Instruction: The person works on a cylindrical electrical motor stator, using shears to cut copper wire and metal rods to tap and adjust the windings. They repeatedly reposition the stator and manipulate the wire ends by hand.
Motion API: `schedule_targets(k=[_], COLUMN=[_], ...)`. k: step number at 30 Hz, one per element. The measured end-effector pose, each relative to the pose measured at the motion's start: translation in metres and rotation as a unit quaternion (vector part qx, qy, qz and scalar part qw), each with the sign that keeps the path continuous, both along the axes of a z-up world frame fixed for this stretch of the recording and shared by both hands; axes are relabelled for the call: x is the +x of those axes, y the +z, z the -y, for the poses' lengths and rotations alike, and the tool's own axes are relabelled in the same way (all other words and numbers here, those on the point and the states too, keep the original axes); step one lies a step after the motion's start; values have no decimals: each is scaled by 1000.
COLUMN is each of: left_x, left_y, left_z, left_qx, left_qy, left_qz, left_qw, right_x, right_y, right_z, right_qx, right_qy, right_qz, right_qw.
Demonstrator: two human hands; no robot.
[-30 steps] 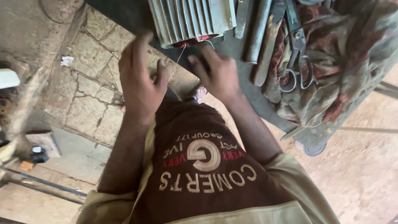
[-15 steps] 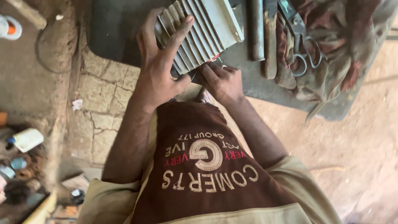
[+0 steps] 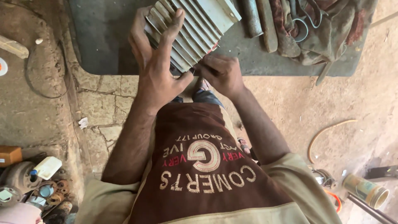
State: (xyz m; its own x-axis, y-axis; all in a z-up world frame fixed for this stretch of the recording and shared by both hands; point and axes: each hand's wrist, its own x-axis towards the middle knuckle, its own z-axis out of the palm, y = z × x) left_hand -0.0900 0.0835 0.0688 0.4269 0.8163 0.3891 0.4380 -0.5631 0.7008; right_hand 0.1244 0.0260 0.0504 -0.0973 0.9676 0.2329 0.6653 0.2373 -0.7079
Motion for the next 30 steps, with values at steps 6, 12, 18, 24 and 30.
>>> schedule_targets(k=[6,12,18,24,30], left_x=[1,6,10,14,18], left_y=[-6,-5,-7,-6,-5], left_z=[3,7,11,22,19], left_qx=[-7,-8,10,2,-4], left_qy=[6,22,32,61,66], left_qz=[39,41,54,35,38], left_qw=[999,999,998,998,997], right_x=[26,22,18,25,32], right_y=[3,15,15,10,9], right_z=[-12,-20,-19,-21,-26], right_qx=[139,159,168,162,189], right_qy=[100,182,133,142,180], right_qz=[273,490,398,228,288], right_qw=[947,838,892,950,922])
